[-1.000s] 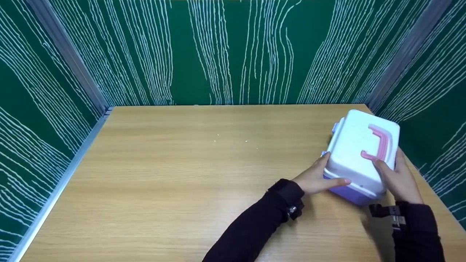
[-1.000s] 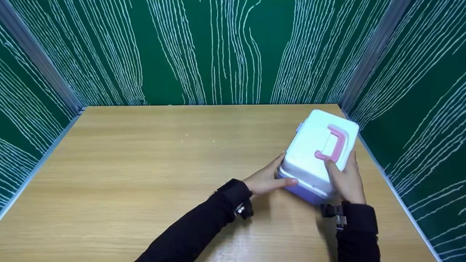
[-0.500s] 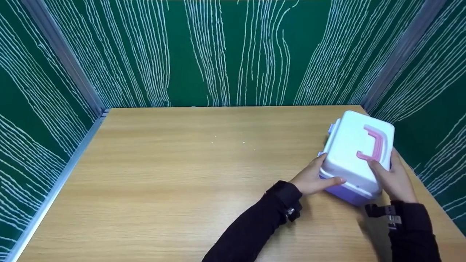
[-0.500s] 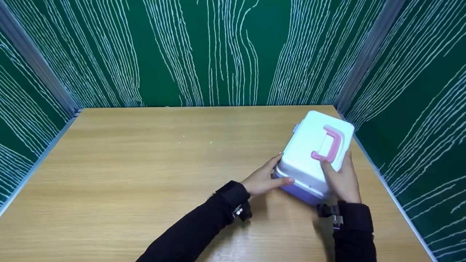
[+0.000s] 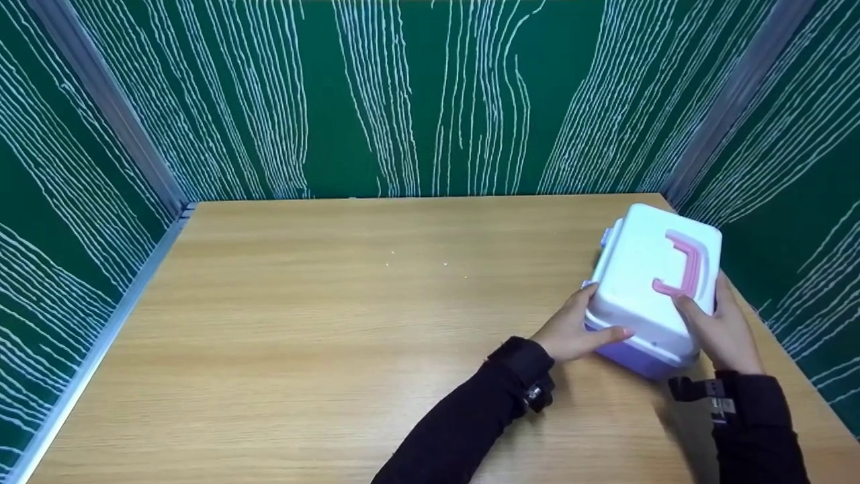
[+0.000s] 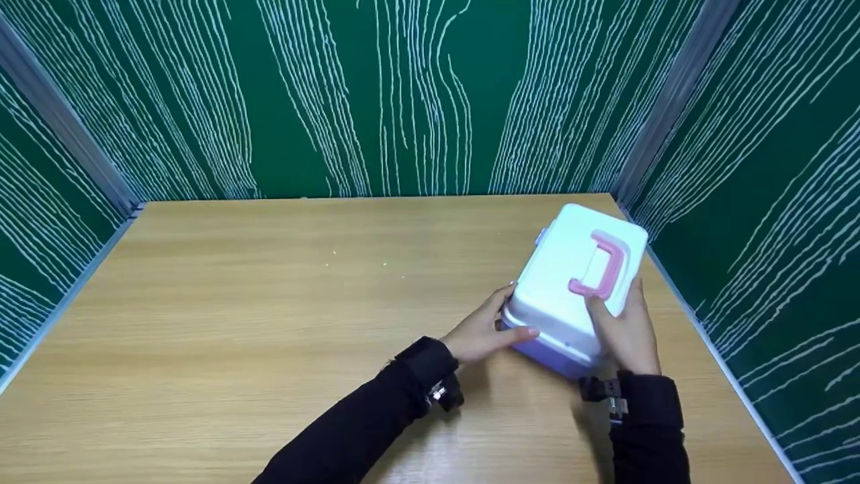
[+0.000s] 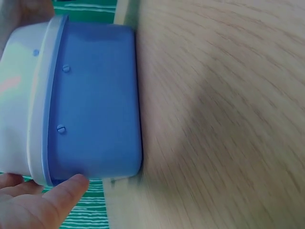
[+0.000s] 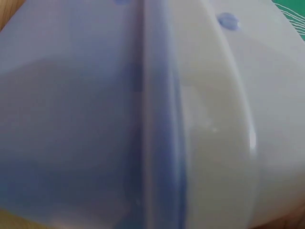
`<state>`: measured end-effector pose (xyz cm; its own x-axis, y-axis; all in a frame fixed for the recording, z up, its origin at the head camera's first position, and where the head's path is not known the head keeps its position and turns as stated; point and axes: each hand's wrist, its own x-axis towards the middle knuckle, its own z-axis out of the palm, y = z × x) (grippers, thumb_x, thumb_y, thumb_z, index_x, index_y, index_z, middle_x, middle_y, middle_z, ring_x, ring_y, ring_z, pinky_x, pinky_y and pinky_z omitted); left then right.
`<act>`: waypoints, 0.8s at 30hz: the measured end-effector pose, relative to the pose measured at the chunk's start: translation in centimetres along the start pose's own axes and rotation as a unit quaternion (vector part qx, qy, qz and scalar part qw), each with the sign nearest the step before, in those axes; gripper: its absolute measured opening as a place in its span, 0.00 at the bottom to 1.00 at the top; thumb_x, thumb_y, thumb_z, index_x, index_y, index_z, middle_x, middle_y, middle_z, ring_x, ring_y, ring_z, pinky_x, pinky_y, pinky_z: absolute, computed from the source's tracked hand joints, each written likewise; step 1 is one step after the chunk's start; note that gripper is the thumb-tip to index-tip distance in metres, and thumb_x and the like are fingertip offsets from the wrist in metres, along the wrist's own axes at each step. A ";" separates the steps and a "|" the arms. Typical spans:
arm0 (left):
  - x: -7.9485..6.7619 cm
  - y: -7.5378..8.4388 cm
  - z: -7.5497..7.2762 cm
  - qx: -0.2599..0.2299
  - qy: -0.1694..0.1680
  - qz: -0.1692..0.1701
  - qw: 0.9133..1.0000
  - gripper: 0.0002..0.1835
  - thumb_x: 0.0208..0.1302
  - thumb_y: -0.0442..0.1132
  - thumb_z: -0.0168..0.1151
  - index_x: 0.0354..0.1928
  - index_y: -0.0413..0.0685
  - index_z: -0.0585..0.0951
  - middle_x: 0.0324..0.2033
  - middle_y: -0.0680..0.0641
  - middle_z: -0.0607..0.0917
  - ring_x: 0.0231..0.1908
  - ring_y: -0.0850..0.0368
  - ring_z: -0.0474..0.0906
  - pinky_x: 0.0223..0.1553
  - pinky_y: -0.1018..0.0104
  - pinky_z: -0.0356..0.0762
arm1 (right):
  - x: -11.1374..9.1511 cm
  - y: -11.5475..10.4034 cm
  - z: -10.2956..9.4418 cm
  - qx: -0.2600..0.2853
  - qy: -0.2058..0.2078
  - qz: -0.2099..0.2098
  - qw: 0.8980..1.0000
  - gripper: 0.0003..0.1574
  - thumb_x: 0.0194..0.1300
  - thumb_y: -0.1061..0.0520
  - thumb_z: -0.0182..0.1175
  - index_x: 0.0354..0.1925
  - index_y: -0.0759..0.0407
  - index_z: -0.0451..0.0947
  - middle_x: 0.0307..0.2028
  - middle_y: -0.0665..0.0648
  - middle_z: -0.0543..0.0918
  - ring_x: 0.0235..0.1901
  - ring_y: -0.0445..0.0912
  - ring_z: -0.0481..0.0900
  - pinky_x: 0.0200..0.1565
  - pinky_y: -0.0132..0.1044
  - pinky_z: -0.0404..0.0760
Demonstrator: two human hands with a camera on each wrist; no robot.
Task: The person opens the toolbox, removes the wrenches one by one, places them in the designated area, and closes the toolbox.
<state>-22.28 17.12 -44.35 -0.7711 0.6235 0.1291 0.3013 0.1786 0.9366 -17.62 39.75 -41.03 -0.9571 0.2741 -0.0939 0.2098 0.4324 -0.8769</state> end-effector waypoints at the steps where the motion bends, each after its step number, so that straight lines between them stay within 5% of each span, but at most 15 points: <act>1: -0.1 0.0 0.0 0.000 0.004 -0.005 1.000 0.42 0.61 0.53 0.66 0.74 0.54 0.58 0.67 0.52 0.69 0.63 0.65 0.69 0.63 0.71 0.66 | 0.0 -0.1 0.1 -0.007 0.000 0.002 1.000 0.56 0.72 0.35 0.47 0.75 0.41 0.17 0.77 0.61 0.28 0.75 0.63 0.38 0.71 0.67 0.45; 6: -0.5 -0.2 -0.8 -0.001 0.030 -0.026 0.999 0.41 0.62 0.53 0.66 0.71 0.53 0.56 0.68 0.48 0.68 0.65 0.62 0.67 0.64 0.70 0.66 | 0.1 -0.9 1.0 -0.035 -0.009 0.005 0.999 0.59 0.71 0.33 0.46 0.75 0.49 0.17 0.77 0.66 0.32 0.73 0.67 0.44 0.69 0.69 0.49; 11: -0.8 -0.4 -1.6 -0.004 0.052 -0.049 0.997 0.39 0.61 0.55 0.66 0.68 0.55 0.57 0.71 0.45 0.65 0.68 0.58 0.64 0.66 0.68 0.64 | 0.4 -1.7 2.1 -0.032 -0.020 -0.011 0.999 0.58 0.72 0.34 0.46 0.75 0.50 0.18 0.77 0.65 0.30 0.75 0.67 0.35 0.70 0.68 0.43; 15: -1.0 -0.7 -2.2 -0.012 0.076 -0.056 0.995 0.37 0.61 0.55 0.66 0.65 0.54 0.58 0.69 0.44 0.67 0.67 0.56 0.66 0.66 0.67 0.65 | 0.7 -2.2 3.3 -0.033 -0.023 -0.033 0.999 0.57 0.72 0.35 0.47 0.76 0.52 0.21 0.77 0.67 0.34 0.75 0.67 0.38 0.70 0.68 0.45; 24: -1.9 -1.3 -4.3 -0.018 0.138 -0.089 0.986 0.31 0.65 0.60 0.58 0.61 0.54 0.62 0.68 0.42 0.66 0.67 0.47 0.67 0.66 0.54 0.67 | 1.0 -3.4 5.9 -0.061 -0.033 -0.067 0.995 0.56 0.73 0.37 0.48 0.77 0.58 0.25 0.76 0.72 0.38 0.74 0.70 0.42 0.69 0.69 0.48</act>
<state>-23.63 12.48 -44.44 -0.9348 0.3527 0.0407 0.1312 0.2366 0.9627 -20.49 33.51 -40.94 -0.9884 0.1513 -0.0143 0.0981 0.5632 -0.8205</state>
